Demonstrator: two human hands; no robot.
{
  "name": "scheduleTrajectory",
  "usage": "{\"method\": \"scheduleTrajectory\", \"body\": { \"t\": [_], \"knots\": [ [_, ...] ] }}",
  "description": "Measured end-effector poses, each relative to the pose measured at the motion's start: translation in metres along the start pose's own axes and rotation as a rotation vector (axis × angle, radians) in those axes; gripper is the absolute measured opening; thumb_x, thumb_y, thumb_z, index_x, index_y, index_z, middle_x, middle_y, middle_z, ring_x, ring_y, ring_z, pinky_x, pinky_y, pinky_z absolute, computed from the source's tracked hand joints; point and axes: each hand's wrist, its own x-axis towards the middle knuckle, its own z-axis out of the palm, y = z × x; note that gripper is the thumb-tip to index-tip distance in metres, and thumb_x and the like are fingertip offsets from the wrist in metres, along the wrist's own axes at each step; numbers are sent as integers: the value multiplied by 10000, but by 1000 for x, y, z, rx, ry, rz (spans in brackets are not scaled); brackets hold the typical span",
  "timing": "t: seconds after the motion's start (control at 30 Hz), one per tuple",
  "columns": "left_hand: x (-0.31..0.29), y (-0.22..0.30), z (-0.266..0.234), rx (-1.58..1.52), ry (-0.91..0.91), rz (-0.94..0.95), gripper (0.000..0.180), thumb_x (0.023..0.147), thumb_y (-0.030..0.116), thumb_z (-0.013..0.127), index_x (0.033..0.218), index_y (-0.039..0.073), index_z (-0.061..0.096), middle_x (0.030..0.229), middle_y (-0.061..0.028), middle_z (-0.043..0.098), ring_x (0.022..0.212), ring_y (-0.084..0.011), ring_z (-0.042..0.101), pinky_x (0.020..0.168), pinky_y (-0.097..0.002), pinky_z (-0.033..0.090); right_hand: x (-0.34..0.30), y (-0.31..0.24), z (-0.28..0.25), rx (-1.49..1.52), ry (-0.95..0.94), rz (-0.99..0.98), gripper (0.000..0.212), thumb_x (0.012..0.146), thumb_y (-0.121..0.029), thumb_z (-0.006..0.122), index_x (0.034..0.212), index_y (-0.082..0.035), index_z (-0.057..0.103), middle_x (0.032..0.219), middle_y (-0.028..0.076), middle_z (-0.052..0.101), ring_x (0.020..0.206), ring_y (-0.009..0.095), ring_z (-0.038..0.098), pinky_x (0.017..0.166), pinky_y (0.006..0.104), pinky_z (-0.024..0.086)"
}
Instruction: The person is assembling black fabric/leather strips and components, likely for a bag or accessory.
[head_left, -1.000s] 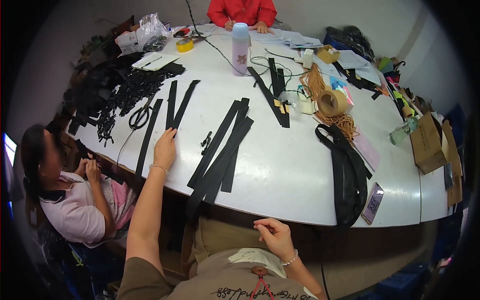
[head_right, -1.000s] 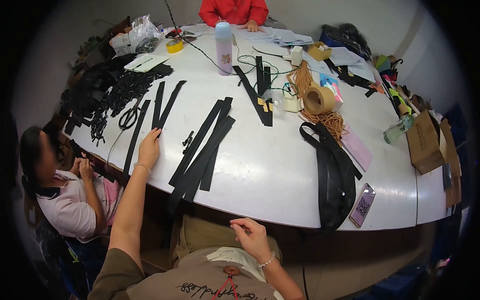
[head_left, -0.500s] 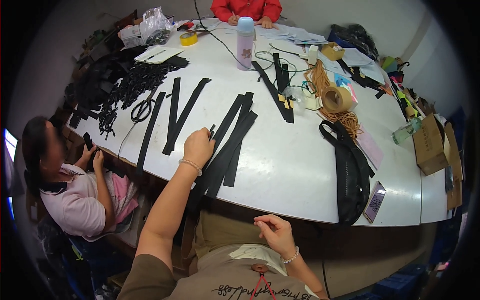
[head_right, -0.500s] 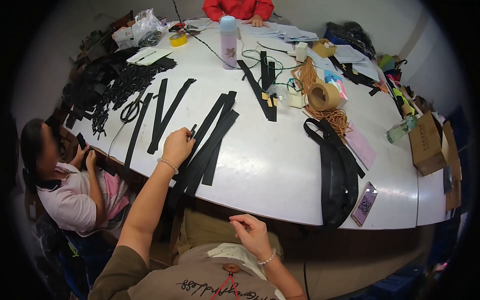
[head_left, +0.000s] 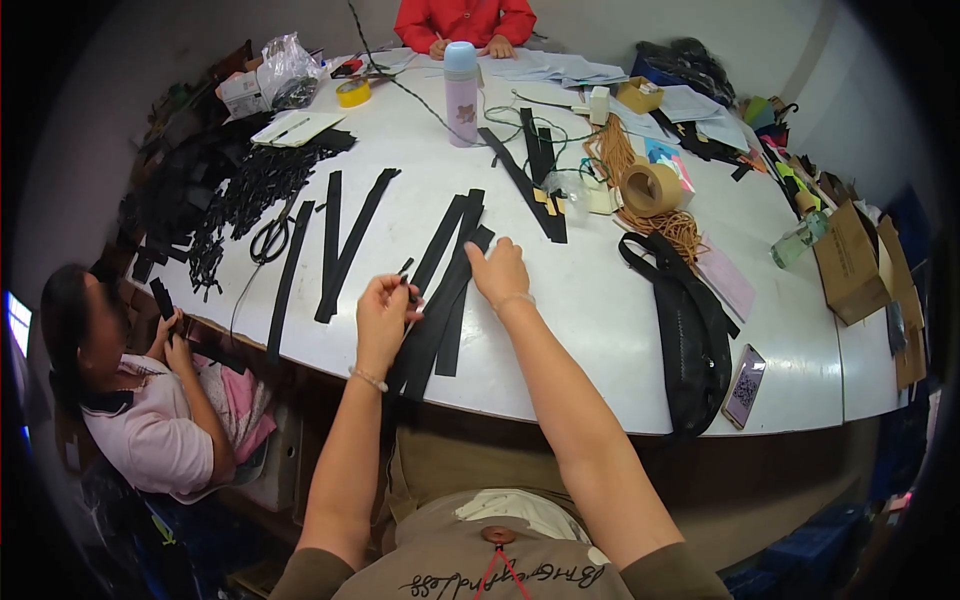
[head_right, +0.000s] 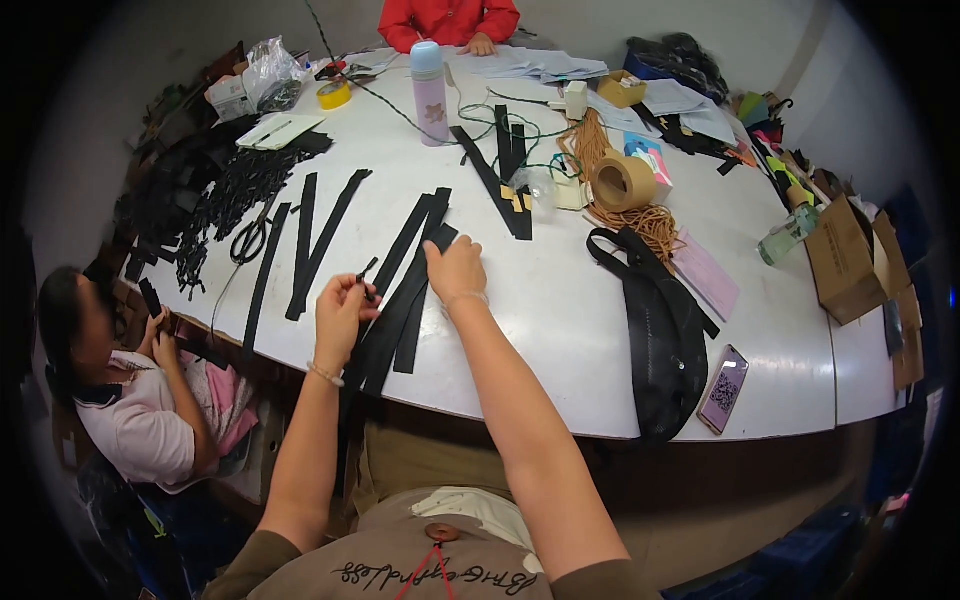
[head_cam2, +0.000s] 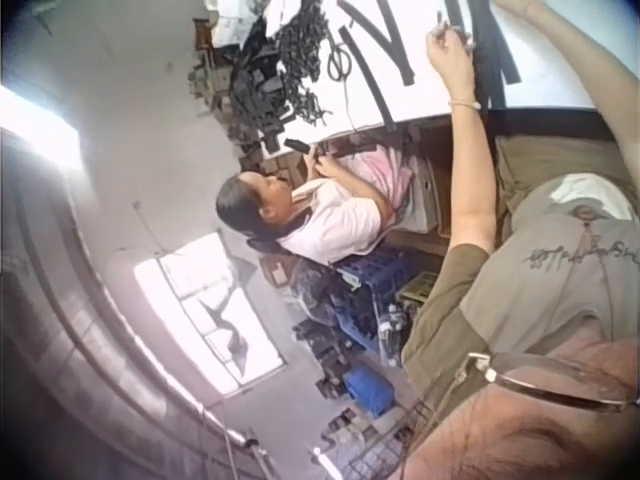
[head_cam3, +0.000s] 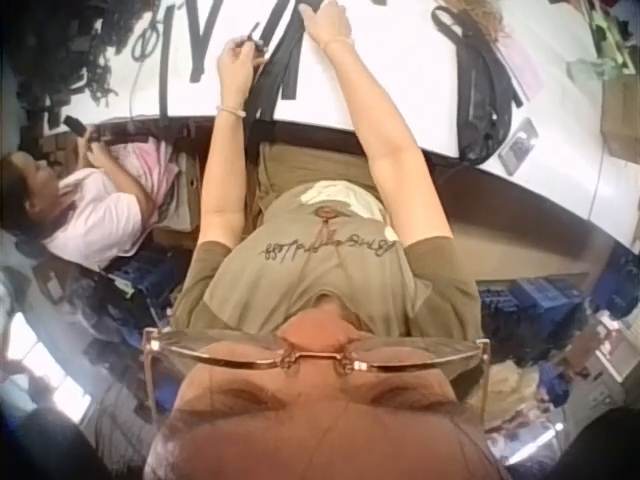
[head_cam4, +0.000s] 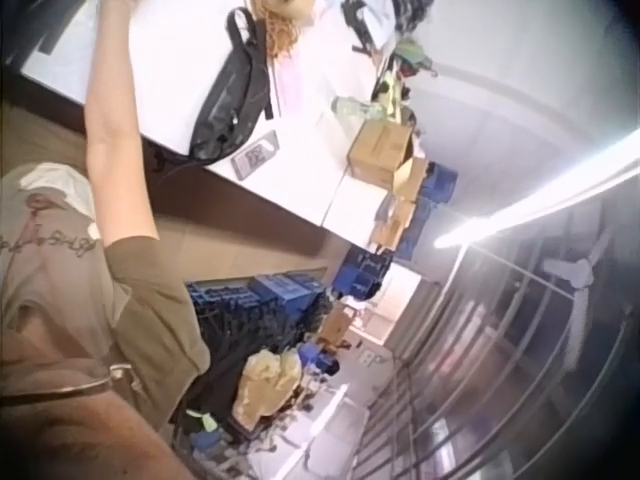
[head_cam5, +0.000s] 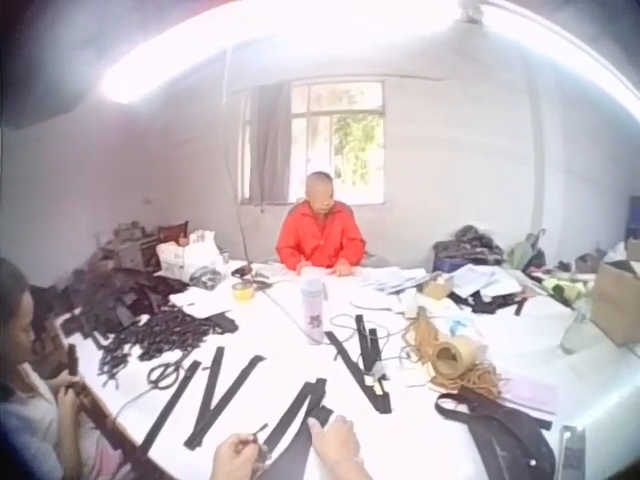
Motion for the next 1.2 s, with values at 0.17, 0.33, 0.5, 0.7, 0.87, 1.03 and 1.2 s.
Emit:
{"method": "scheduleTrajectory", "body": {
  "t": [0.17,0.33,0.5,0.7,0.87,1.03,1.2],
  "knots": [
    [-49,15,19,-364,-120,-367,101,937,132,537,1006,59,525,1005,-110,628,780,-175,659,613,-243,549,13,-16,7,-162,-92,-19,555,711,-338,770,1032,49,533,985,217,625,938,365,636,816,394,522],
    [-67,22,29,-466,-185,-450,183,943,113,528,1103,24,529,1052,-109,613,902,-188,646,748,-258,561,13,17,6,124,-45,-67,374,674,-222,788,884,3,576,854,195,658,809,342,651,733,377,526],
    [-79,22,34,-492,-225,-477,210,932,76,535,1129,7,535,1069,-107,606,946,-191,636,823,-261,551,-7,50,-15,1044,-71,41,216,789,-99,721,944,-8,602,722,19,595,475,84,504,393,204,372],
    [-101,36,37,-485,-271,-500,226,920,95,573,1127,10,546,1064,-98,607,957,-170,628,834,-256,547,-72,99,-87,1646,-204,227,177,898,-137,621,1049,-59,570,774,-1,566,591,101,523,540,225,430],
    [-114,26,40,-544,-317,-505,210,923,148,590,1100,36,576,1021,-81,615,815,-116,603,724,-225,534,-125,134,-121,1743,-396,36,258,938,-228,565,1128,-55,539,874,8,525,782,101,482,740,249,419],
    [-122,26,59,-378,-316,-480,200,894,82,618,1076,0,608,996,-77,628,864,-124,610,769,-242,538,-163,128,-134,1554,-535,-26,442,913,-207,580,1256,46,461,914,22,495,889,109,439,873,234,354],
    [-133,19,71,-383,-405,-538,263,887,51,615,1139,-20,581,1017,-103,632,861,-142,634,794,-249,547,-184,116,-142,1416,-610,80,394,938,-88,483,1304,43,419,1115,104,583,993,130,544,876,263,430]
  ]
}}
